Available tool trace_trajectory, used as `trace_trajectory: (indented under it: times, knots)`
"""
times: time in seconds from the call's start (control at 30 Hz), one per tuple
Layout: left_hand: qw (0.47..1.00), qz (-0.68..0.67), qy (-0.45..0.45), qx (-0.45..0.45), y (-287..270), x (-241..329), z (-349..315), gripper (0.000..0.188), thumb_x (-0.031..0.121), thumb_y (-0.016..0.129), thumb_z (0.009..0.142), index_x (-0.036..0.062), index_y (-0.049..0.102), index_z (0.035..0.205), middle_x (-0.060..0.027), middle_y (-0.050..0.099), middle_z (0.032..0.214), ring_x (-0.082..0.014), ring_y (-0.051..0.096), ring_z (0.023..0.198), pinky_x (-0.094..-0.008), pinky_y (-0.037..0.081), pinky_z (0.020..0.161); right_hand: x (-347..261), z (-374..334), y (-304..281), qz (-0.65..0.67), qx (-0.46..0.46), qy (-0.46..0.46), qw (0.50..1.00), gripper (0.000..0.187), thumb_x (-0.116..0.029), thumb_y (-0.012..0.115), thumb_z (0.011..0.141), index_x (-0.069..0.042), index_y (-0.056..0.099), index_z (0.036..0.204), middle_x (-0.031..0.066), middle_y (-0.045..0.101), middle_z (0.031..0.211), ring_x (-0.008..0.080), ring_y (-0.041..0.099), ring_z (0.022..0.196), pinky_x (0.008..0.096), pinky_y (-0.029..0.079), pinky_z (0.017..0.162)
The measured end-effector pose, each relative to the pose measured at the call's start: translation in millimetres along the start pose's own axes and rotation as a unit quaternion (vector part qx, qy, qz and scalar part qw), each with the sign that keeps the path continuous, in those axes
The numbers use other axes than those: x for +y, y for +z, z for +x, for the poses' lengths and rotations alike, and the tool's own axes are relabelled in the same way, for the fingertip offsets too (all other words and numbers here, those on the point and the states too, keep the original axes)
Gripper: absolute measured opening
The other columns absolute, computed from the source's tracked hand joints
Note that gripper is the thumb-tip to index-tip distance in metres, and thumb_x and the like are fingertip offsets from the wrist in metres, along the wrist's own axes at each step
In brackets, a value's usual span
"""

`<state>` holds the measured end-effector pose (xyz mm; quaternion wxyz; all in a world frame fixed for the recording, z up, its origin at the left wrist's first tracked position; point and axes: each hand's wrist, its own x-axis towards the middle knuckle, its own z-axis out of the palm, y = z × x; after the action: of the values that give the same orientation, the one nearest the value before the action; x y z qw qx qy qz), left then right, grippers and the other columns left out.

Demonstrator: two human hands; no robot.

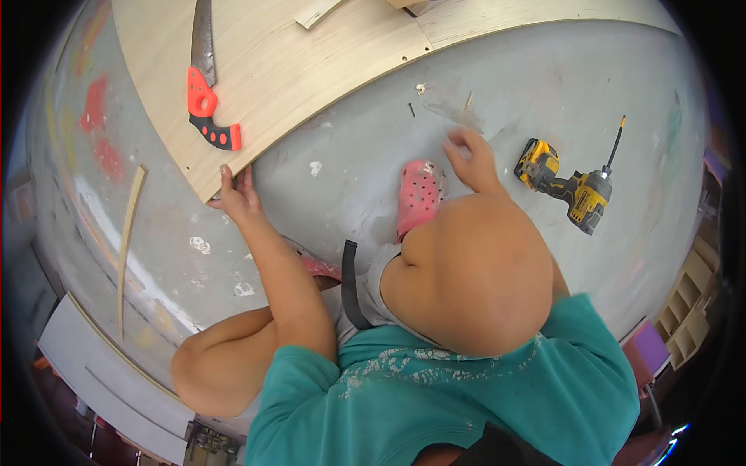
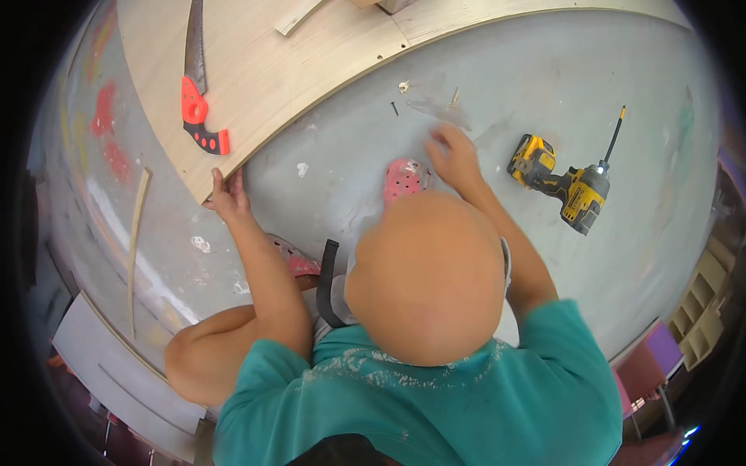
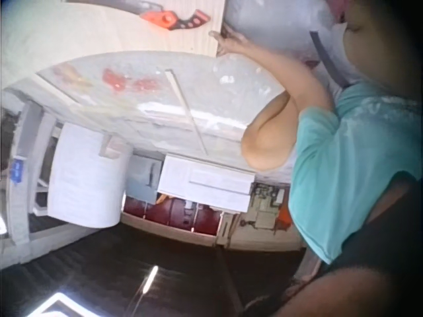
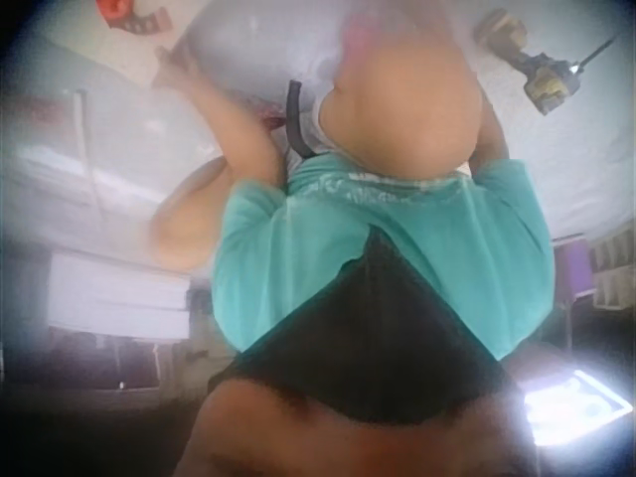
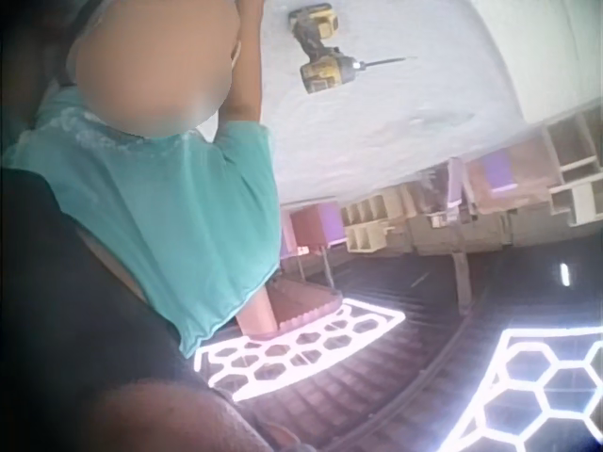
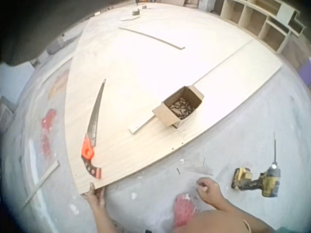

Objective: Drill screws into a wooden board to attach a thin strip of wood.

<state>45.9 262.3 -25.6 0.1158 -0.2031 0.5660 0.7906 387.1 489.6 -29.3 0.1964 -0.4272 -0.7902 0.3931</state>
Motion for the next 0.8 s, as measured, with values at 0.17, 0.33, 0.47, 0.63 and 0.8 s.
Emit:
trace_trajectory:
  times: [0.17, 0.33, 0.47, 0.63, 0.8]
  knots:
    - [0.994, 0.026, -0.011, 0.104, 33, -18, -53, 0.079, 0.004, 0.064, 0.078, 0.0133, 0.007, 0.133, -0.0215, 0.038, 0.124, -0.0367, 0.05, 0.105, -0.0517, 0.046, 0.088, 88, -165, -112, -0.085, 0.241, 0.256, 0.932, 0.064, -0.018, 0.079, 0.064, -0.002, 0.044, 0.116, 0.007, 0.05, 0.098, 0.0164, 0.049, 0.086, 0.0308, 0.043, 0.08]
    - [0.743, 0.539, 0.278, -0.283, 72, -116, -169, 0.039, 0.012, 0.054, 0.08, -0.0066, 0.046, 0.114, -0.0206, 0.053, 0.101, -0.0341, 0.05, 0.095, -0.0416, 0.039, 0.085, 88, -102, -189, -0.047, 0.267, 0.176, 0.946, 0.074, -0.013, 0.075, 0.069, 0.001, 0.031, 0.128, 0.0096, 0.052, 0.105, 0.019, 0.05, 0.1, 0.0334, 0.041, 0.088]
    - [0.514, 0.464, 0.415, -0.591, 136, -169, -196, 0.031, -0.003, 0.046, 0.075, 0.0079, 0.06, 0.101, -0.013, 0.054, 0.103, -0.0295, 0.05, 0.094, -0.0375, 0.046, 0.08, 78, -70, -189, 0.228, 0.312, 0.124, 0.914, 0.067, -0.006, 0.067, 0.074, 0.0, 0.029, 0.129, 0.0085, 0.055, 0.1, 0.0168, 0.054, 0.09, 0.0317, 0.041, 0.087]
    - [0.335, 0.573, 0.385, -0.641, 158, -173, -185, 0.024, 0.006, 0.047, 0.077, 0.006, 0.061, 0.098, -0.0123, 0.053, 0.106, -0.0284, 0.049, 0.099, -0.0368, 0.048, 0.077, 28, -81, -201, 0.199, 0.235, 0.178, 0.935, 0.04, -0.003, 0.063, 0.076, -0.001, 0.05, 0.114, 0.0037, 0.056, 0.087, 0.0131, 0.053, 0.078, 0.0268, 0.045, 0.072]
    - [0.284, 0.603, 0.38, -0.642, 147, -163, -175, 0.021, 0.008, 0.052, 0.077, 0.0043, 0.061, 0.095, -0.0132, 0.055, 0.103, -0.0297, 0.051, 0.093, -0.0367, 0.049, 0.076, -4, -94, -191, 0.155, 0.038, 0.187, 0.969, 0.026, -0.004, 0.068, 0.075, -0.003, 0.057, 0.099, 0.0043, 0.058, 0.086, 0.0142, 0.055, 0.079, 0.0281, 0.046, 0.072]
